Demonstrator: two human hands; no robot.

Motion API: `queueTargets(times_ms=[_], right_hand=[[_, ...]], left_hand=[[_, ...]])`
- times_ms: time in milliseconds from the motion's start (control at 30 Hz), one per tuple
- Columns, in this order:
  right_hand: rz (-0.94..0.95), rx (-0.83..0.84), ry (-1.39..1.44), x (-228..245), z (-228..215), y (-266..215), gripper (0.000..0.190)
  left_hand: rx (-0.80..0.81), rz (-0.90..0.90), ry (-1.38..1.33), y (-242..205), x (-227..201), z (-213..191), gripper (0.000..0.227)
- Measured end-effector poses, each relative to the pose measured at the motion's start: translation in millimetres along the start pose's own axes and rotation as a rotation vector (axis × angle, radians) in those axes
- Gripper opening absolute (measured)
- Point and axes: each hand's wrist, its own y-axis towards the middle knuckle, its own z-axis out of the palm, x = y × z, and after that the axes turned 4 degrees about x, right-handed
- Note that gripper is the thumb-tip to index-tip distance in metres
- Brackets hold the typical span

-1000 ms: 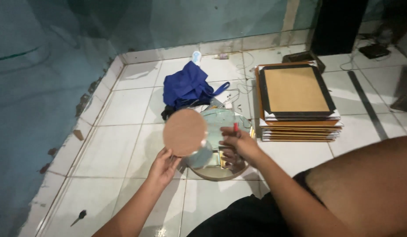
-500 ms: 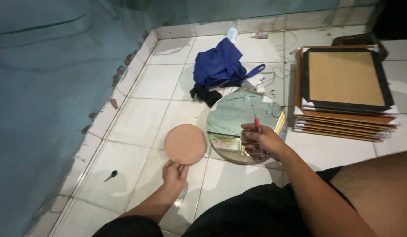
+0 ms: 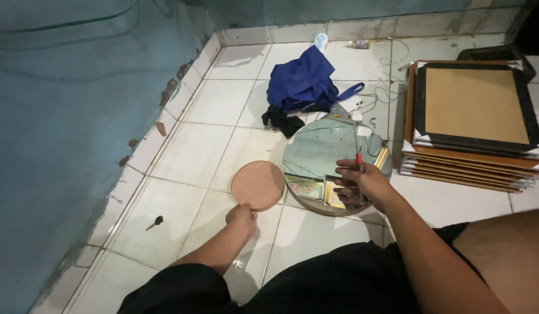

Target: Using a screwdriver to prepare or attach a circular wooden backboard while sitting on the floor.

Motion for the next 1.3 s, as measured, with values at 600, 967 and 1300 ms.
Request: queueTargets(times_ms=[600, 967, 1300], right_hand=[[-0.065, -0.091, 0.065, 24.0, 9.9, -27.9, 0.051], [-0.071, -0.093, 0.058, 33.2, 15.7, -42.6, 0.052], [-0.057, -0.109, 0.064, 43.3, 19.2, -57.9, 0.054]], left_hand=[[-0.241, 0.049, -0.553, -135.8, -100.4, -9.8, 0.075], [-0.137, 0.813, 0.531, -129.7, -123.4, -17.1, 0.071], [-0.282, 0.175, -0.682, -0.7, -108.6, 1.0, 0.088]])
